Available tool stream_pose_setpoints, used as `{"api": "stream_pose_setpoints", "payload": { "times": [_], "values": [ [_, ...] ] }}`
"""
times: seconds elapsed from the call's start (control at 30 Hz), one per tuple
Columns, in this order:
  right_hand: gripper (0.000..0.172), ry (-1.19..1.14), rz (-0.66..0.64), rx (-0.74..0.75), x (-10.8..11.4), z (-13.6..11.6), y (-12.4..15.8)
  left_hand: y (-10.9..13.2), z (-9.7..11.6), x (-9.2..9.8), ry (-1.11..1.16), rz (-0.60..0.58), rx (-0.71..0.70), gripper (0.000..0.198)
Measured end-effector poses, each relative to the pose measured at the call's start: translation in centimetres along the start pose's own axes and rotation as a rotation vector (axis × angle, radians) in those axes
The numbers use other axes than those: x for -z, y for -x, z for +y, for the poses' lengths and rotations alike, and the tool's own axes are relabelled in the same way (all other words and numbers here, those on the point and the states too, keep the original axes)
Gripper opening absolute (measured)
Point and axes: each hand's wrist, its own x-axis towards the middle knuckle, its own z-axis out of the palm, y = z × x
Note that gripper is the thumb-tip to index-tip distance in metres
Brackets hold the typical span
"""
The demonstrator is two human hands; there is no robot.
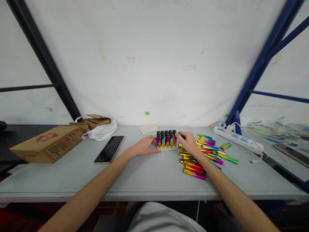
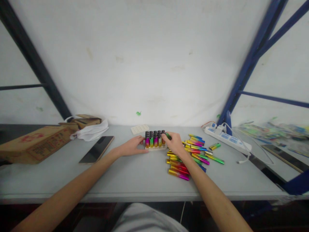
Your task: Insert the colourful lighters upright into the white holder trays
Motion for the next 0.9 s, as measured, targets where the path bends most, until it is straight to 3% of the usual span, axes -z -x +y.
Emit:
{"api": "stream_pose_setpoints", "payload": {
  "times": [0.23,0.4,0.6,0.77,0.9],
  "values": [
    [0.036,0.059,0.003,-0.049,0.1,0.2,-0.1,0.0,0.0,0.0,-0.037,-0.018,0.002,0.057],
    [0.041,0.066,0.019,-0.032,0.2,0.2,0.0,0.0,0.2,0.2,-0.053,-0.024,0.011,0.056],
    [0.037,0.041,-0.093,0.084,0.9,0.3,-0.1,0.0,0.2,0.2,-0.031,-0.015,0.003,0.057],
    [0.040,0.193,-0.064,0.250,1.6,0.9,-0.3,0.0,0.2,0.2,-0.034,-0.010,0.012,0.055],
    [0.042,0.272,-0.147,0.202,1.7,1.5,-0.4,0.0,0.3,0.2,-0.028,-0.017,0.024,0.056]
  ]
}}
